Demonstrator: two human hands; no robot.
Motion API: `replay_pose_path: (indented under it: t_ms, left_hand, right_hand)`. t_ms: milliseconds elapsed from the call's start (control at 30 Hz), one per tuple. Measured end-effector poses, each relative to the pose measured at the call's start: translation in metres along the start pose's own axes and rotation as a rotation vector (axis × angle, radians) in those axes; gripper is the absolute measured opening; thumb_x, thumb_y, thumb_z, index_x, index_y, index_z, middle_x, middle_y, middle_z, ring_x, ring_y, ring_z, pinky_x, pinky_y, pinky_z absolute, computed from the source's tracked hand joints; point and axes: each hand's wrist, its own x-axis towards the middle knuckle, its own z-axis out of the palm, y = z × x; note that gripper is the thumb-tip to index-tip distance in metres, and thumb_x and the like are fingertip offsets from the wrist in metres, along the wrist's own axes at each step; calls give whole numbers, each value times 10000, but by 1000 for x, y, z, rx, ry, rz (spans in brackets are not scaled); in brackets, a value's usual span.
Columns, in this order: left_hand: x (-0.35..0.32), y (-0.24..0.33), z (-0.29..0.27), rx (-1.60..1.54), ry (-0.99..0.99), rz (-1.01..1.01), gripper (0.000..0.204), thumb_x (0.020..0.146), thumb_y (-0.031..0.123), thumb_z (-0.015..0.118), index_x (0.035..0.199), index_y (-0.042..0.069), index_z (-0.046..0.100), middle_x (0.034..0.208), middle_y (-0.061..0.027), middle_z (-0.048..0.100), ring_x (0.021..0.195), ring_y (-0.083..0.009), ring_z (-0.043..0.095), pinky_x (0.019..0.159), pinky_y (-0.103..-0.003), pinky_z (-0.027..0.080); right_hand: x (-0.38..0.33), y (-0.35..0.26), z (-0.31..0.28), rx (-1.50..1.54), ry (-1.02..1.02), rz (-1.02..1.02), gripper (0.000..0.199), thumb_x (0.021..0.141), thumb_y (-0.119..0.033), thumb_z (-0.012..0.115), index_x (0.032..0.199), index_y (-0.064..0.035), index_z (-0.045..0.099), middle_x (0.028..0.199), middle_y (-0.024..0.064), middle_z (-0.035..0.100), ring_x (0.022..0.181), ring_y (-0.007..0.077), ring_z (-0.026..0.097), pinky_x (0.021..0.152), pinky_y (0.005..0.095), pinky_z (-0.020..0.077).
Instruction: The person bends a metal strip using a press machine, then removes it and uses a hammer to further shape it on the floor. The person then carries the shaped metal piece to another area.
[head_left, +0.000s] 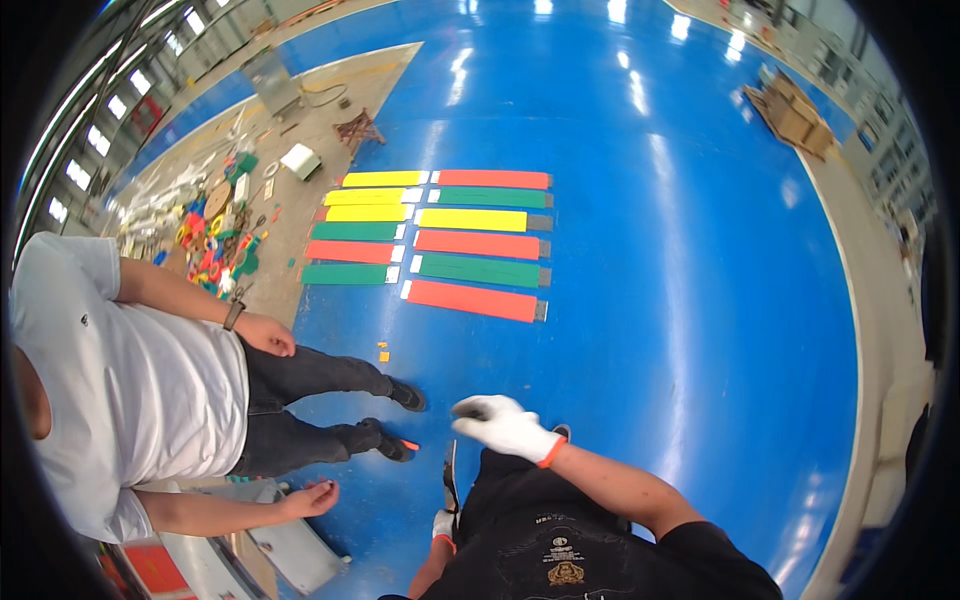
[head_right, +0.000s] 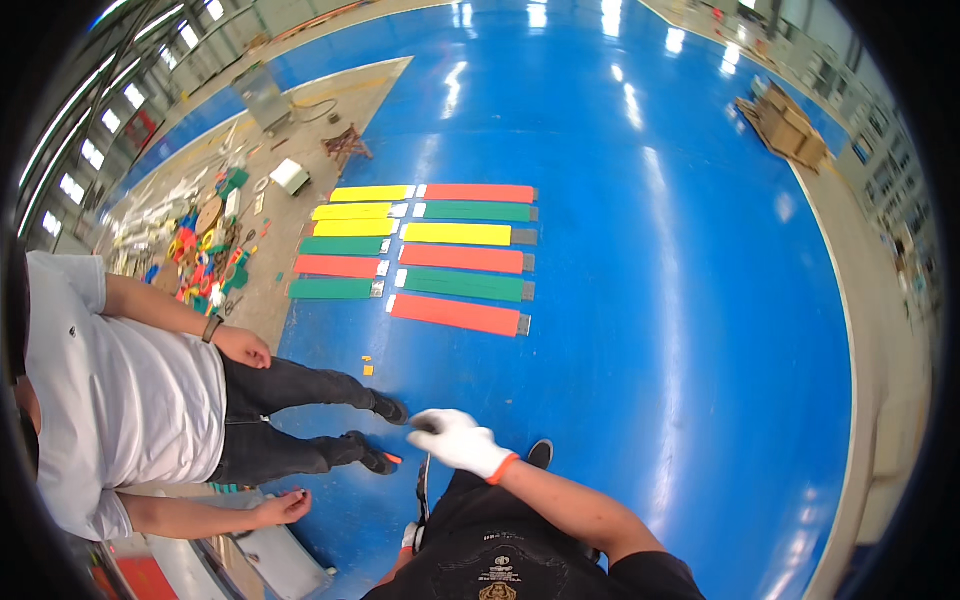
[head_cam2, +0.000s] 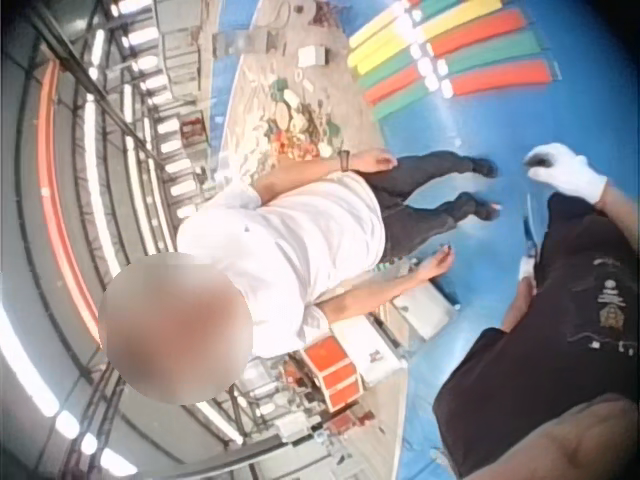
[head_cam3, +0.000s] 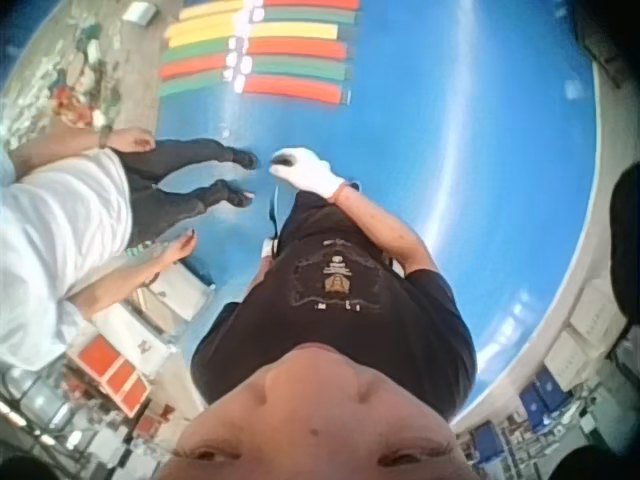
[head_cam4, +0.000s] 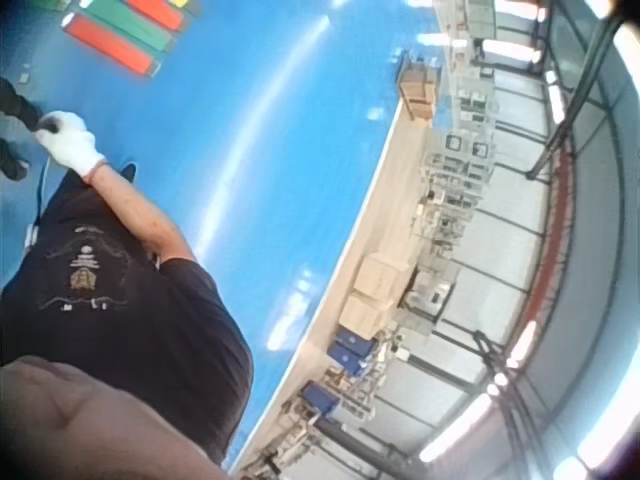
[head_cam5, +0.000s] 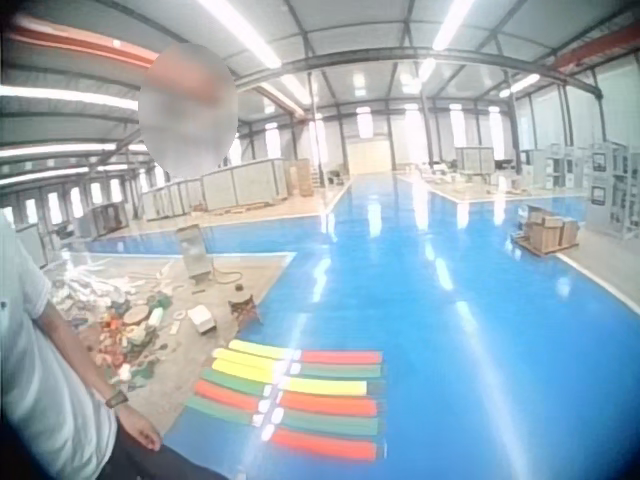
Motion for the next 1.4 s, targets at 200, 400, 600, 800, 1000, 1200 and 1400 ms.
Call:
replay_pose_path:
  t_ms: [200, 400, 600, 800, 1000, 1200, 1400]
  left_hand:
    - [46, 144, 65, -87, 19, -102, 540, 882, 457, 761, 1072, -48, 785, 1074, -326, 766, 1177, -485, 716, 916, -531, 560]
    - [161, 310, 104, 40, -82, -111, 507, 882, 452, 764, 1027, -32, 801, 1052, -331, 766, 1162, -486, 717, 898, -545, 567]
    - [229, 564, 65, 72, -8, -224, 431, 874, 373, 749, 1026, -26, 808, 1073, -322, 772, 1156, -459, 732, 923, -537, 583]
    - [350, 786, 8, -53, 121, -212, 642, 805, 315, 847, 1253, -91, 629, 1287, -342, 706, 1263, -479, 675, 1061, -497, 550]
    - [357, 1048, -13, -250, 222, -355, 658, 801, 335, 841, 1279, -74, 650, 1273, -296, 739, 1239, -434, 710, 1024, -479, 569]
    - [501, 1189, 48, -380, 22, -388, 849, 784, 569, 829, 1328, -64, 671, 1341, -321, 706, 1319, -469, 653, 1041, -507, 555]
    - [651, 1289, 34, -300, 57, -404, 789, 890, 615, 722, 1293, -63, 695, 1298, -296, 730, 1292, -477, 661, 983, -547, 549]
  right_hand:
    - [80, 132, -194, -224, 126, 339, 506, 966, -477, 686, 1266, -78, 773, 1078, 130, 803, 957, 248, 773, 910, 371, 590]
    - [105, 273, -388, -486, 271, 742, 497, 945, -466, 651, 1224, -78, 789, 1196, 196, 784, 1162, 399, 726, 1016, 485, 575]
    - [139, 358, -554, -383, 287, 1116, 468, 972, -491, 641, 957, -61, 827, 752, 118, 783, 764, 290, 790, 865, 426, 624]
    - [317, 418, -685, -692, -212, 860, 425, 943, -362, 754, 1339, -210, 725, 1228, 169, 775, 1156, 398, 737, 992, 533, 599]
    - [574, 387, -897, -1155, -655, 531, 428, 925, -249, 748, 1351, -209, 740, 1320, 166, 749, 1217, 361, 724, 1044, 502, 586]
    - [923, 250, -1132, -1279, -137, 52, 263, 880, -237, 792, 1129, -153, 785, 1024, 152, 800, 904, 372, 778, 852, 497, 631]
    - [1207, 96, -1166, -437, 242, 373, 372, 948, -307, 726, 1110, 21, 791, 794, 150, 770, 659, 234, 741, 666, 402, 599]
